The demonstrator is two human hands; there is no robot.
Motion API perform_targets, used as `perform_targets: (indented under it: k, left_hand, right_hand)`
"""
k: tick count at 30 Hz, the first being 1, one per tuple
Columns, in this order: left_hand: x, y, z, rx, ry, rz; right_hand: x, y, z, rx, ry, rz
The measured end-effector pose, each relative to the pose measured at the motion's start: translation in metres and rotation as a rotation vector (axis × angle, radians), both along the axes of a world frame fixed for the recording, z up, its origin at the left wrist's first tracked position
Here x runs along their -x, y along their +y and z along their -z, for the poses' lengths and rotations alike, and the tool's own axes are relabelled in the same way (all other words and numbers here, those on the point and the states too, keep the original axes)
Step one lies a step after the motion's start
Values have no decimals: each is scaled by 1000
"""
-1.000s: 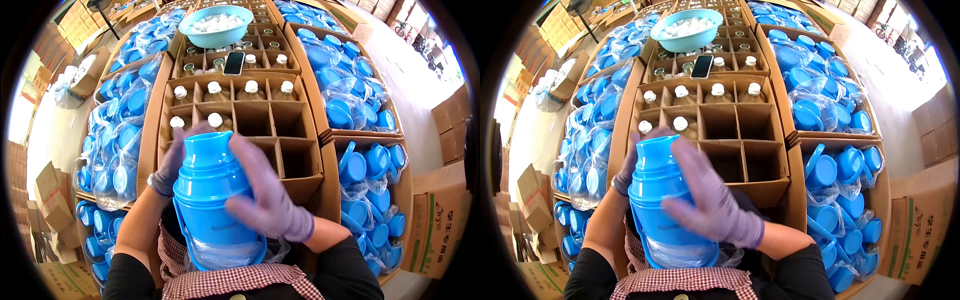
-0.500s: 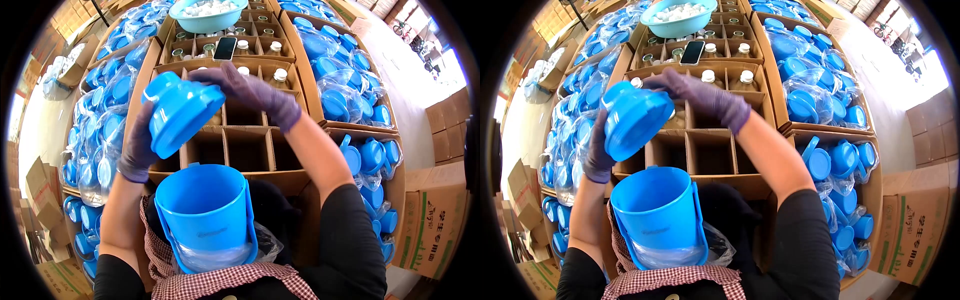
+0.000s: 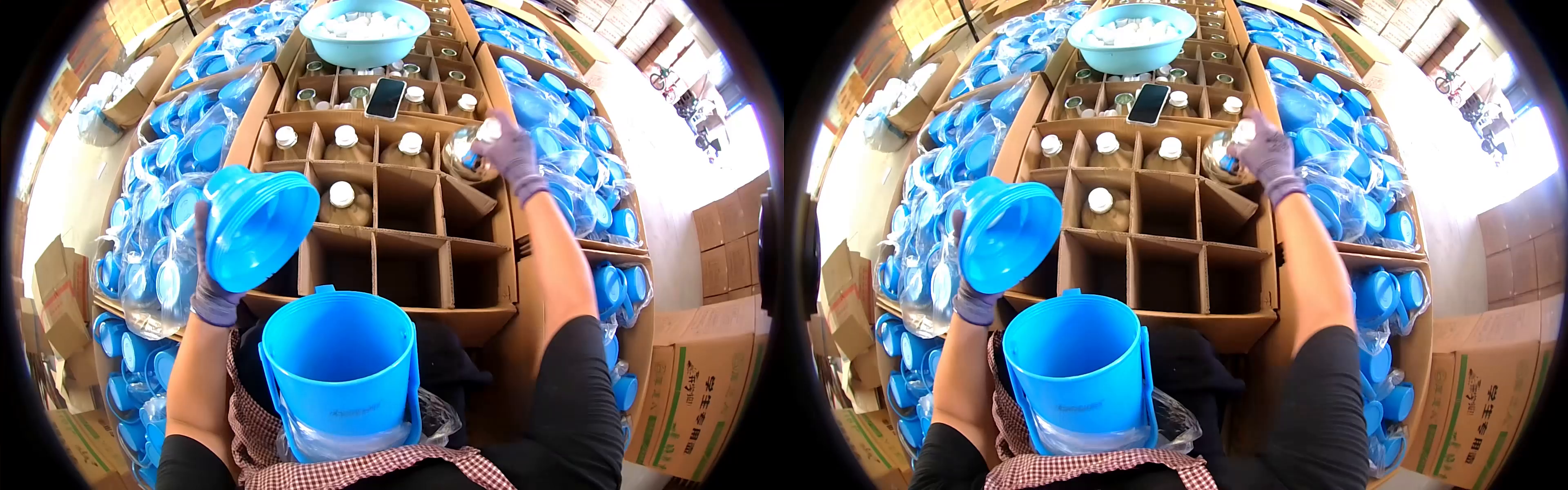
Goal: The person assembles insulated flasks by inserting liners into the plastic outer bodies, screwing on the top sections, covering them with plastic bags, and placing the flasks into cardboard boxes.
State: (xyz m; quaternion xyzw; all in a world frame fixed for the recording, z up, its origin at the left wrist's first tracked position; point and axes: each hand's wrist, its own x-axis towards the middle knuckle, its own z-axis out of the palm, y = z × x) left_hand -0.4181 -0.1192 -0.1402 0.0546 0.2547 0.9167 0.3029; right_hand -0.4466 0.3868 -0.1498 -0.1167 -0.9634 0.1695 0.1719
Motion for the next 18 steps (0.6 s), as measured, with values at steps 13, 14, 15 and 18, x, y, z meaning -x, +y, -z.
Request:
perform_targets:
  k: [13,14,15,18]
  left_hand:
    - [13,52,-110,-170,413,367]
    - [10,44,-109,-149,402,342]
    - [6,33,-105,-124,386,313]
    - [-11,-15,-83,-28,324,178]
  right_hand:
    - [-50,-48,-346,490,636,-841]
    - [-42,-58,-346,414,654,-841]
    - [-32,-68,-345,336,673,-839]
    - [2,-107,-316,939,503,-968]
